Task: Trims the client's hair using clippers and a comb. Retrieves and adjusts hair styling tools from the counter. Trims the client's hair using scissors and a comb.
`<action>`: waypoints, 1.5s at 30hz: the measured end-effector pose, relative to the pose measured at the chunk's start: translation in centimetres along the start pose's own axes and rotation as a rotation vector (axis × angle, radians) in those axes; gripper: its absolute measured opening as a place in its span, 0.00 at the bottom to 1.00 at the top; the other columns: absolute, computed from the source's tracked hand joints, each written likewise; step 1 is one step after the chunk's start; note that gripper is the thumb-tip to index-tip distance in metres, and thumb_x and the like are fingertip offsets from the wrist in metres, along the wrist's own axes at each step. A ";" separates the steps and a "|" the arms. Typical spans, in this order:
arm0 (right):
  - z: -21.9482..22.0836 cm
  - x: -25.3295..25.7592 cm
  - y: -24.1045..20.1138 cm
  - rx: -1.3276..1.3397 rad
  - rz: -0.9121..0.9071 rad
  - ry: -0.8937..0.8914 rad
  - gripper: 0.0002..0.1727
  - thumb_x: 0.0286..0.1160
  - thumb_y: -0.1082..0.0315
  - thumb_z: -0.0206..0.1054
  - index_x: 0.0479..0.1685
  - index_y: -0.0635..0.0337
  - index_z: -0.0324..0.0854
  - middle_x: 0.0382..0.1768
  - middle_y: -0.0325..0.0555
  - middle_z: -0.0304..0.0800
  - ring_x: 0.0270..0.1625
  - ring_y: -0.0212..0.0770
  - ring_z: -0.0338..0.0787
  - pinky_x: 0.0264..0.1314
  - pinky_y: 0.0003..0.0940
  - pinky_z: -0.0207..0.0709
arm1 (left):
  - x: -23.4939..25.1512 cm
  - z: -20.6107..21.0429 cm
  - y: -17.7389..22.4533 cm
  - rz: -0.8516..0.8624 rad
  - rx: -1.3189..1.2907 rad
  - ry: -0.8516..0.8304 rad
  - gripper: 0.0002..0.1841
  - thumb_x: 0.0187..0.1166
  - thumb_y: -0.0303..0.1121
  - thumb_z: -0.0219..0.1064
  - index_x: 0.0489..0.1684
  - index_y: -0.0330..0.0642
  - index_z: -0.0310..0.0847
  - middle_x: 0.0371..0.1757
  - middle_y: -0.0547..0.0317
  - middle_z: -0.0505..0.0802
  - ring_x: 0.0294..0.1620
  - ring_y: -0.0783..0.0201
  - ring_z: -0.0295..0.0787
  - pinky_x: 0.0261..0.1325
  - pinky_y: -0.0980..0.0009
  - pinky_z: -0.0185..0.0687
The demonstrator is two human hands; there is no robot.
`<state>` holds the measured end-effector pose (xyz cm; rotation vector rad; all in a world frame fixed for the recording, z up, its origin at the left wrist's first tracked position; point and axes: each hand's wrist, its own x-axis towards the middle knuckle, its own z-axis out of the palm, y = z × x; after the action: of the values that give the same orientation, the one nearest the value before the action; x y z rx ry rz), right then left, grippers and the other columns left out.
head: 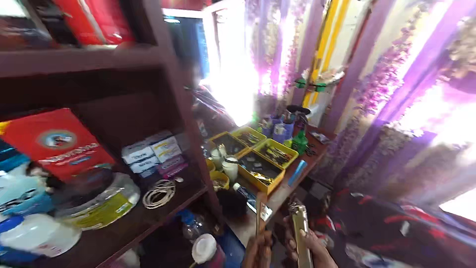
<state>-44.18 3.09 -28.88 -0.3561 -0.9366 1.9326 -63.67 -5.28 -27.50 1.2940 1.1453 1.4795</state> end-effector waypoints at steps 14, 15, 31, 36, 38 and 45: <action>6.4 -19.4 -5.9 -0.974 -0.186 0.475 0.39 0.73 0.53 0.78 0.81 0.54 0.65 0.50 0.43 0.91 0.44 0.39 0.94 0.49 0.43 0.92 | -0.9 10.4 5.7 0.104 -0.195 -0.711 0.36 0.82 0.47 0.70 0.78 0.23 0.71 0.79 0.39 0.79 0.75 0.55 0.81 0.77 0.58 0.82; 6.6 -20.3 -6.5 -0.994 -0.190 0.478 0.39 0.73 0.52 0.78 0.81 0.55 0.65 0.52 0.43 0.91 0.47 0.38 0.93 0.53 0.43 0.91 | -1.4 11.0 6.2 0.112 -0.180 -0.731 0.36 0.81 0.47 0.70 0.78 0.23 0.70 0.78 0.39 0.79 0.74 0.55 0.82 0.76 0.58 0.82; 3.3 -35.2 -17.5 -0.853 -0.143 0.572 0.38 0.75 0.53 0.76 0.80 0.60 0.65 0.56 0.44 0.91 0.54 0.36 0.92 0.60 0.41 0.88 | -7.5 27.3 8.6 0.216 -0.081 -0.872 0.37 0.80 0.50 0.71 0.81 0.29 0.70 0.79 0.42 0.78 0.74 0.58 0.81 0.76 0.61 0.82; 0.7 -38.7 -19.2 -0.717 -0.154 0.574 0.38 0.76 0.55 0.75 0.81 0.61 0.63 0.50 0.46 0.91 0.46 0.39 0.94 0.52 0.43 0.91 | -8.5 32.0 8.9 0.203 -0.032 -0.938 0.38 0.81 0.49 0.70 0.82 0.28 0.68 0.81 0.42 0.77 0.75 0.57 0.81 0.77 0.59 0.82; -0.1 -39.6 -20.0 -0.715 -0.149 0.577 0.39 0.77 0.55 0.75 0.82 0.62 0.62 0.51 0.46 0.91 0.47 0.38 0.94 0.54 0.43 0.90 | -8.3 33.4 9.1 0.201 -0.011 -0.961 0.38 0.81 0.49 0.70 0.83 0.28 0.67 0.81 0.42 0.77 0.75 0.58 0.81 0.76 0.60 0.82; -2.0 -40.5 -21.5 -0.678 -0.240 0.613 0.42 0.79 0.48 0.71 0.85 0.63 0.58 0.51 0.49 0.90 0.47 0.41 0.93 0.52 0.44 0.90 | -7.1 37.0 8.4 0.126 -0.107 -1.001 0.41 0.79 0.57 0.67 0.86 0.36 0.67 0.82 0.48 0.78 0.77 0.57 0.80 0.78 0.57 0.80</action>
<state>-8.35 -23.99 -19.55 -1.1004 -1.1183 1.1261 -26.35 -10.17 -19.09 1.7320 0.3199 0.7421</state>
